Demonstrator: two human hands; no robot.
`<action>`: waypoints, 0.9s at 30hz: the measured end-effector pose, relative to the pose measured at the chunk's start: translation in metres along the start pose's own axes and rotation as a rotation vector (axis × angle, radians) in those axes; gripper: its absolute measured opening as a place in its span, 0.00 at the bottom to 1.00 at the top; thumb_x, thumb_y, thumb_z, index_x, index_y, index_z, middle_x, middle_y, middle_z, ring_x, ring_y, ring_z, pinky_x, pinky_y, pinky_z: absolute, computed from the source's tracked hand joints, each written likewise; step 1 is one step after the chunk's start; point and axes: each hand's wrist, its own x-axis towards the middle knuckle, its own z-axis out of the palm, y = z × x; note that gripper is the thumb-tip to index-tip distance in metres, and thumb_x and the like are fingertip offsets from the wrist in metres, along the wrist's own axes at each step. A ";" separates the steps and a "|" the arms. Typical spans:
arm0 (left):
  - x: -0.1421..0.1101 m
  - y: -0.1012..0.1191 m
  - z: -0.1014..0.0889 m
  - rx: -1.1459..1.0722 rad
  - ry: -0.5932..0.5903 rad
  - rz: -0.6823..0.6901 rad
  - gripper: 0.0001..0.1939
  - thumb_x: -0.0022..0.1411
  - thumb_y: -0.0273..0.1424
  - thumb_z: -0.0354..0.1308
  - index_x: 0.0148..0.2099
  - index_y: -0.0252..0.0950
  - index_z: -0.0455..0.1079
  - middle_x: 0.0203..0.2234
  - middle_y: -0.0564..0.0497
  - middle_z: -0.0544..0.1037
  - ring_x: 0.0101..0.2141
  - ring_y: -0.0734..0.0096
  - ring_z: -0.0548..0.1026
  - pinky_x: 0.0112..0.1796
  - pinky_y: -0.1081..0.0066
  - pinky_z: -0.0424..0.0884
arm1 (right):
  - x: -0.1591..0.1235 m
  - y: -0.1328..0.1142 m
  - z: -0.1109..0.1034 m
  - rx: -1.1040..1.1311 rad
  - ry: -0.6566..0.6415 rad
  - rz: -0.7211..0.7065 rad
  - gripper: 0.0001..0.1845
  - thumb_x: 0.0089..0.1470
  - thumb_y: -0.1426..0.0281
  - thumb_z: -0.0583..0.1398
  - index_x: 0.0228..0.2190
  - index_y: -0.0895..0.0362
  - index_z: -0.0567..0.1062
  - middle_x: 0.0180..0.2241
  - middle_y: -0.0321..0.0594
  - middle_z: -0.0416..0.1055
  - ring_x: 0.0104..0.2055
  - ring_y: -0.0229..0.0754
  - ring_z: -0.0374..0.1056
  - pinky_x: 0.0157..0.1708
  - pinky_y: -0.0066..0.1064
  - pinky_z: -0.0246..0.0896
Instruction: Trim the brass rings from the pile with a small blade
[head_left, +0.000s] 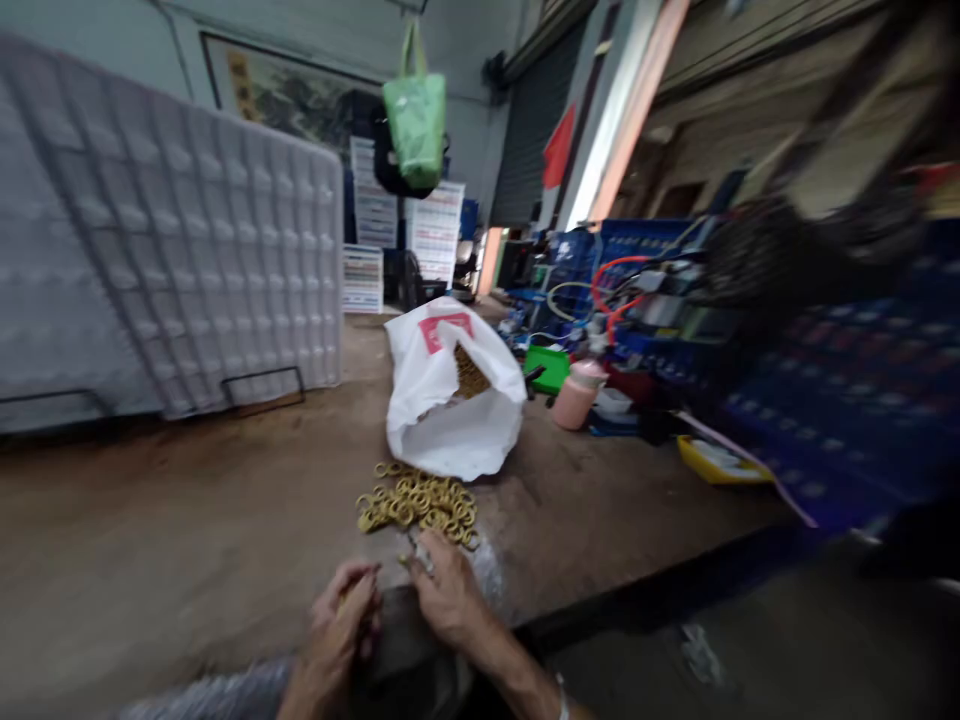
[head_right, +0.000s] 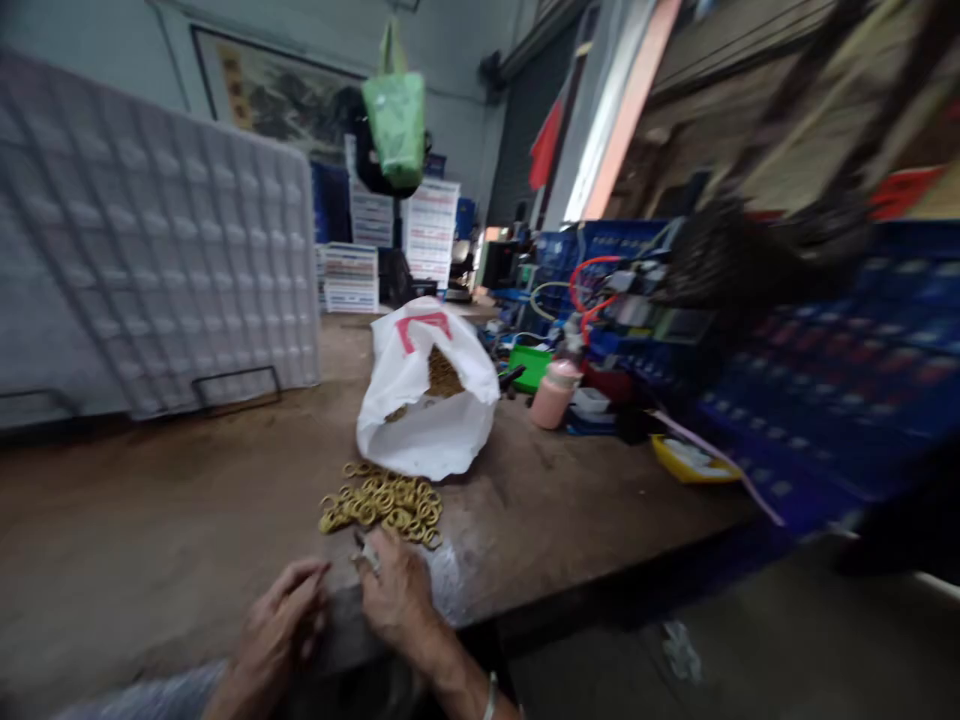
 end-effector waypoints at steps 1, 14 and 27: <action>-0.001 0.004 0.002 0.045 -0.016 0.044 0.25 0.41 0.45 0.62 0.38 0.35 0.66 0.15 0.59 0.67 0.14 0.78 0.64 0.13 0.80 0.56 | 0.001 -0.006 -0.004 0.054 -0.035 -0.008 0.05 0.51 0.72 0.52 0.28 0.55 0.68 0.29 0.36 0.66 0.31 0.36 0.61 0.31 0.26 0.54; -0.012 0.009 -0.004 0.253 -0.156 0.081 0.18 0.51 0.45 0.53 0.33 0.33 0.65 0.13 0.58 0.65 0.13 0.82 0.59 0.15 0.80 0.55 | 0.003 -0.023 -0.010 0.424 -0.226 0.091 0.09 0.48 0.67 0.51 0.21 0.57 0.65 0.20 0.30 0.61 0.23 0.33 0.56 0.24 0.24 0.51; -0.012 0.001 -0.005 0.346 -0.064 0.272 0.12 0.56 0.39 0.53 0.29 0.35 0.67 0.15 0.57 0.65 0.16 0.80 0.59 0.18 0.79 0.55 | -0.003 -0.013 0.011 0.672 -0.359 0.365 0.19 0.53 0.57 0.48 0.19 0.56 0.63 0.13 0.28 0.54 0.14 0.30 0.46 0.15 0.23 0.42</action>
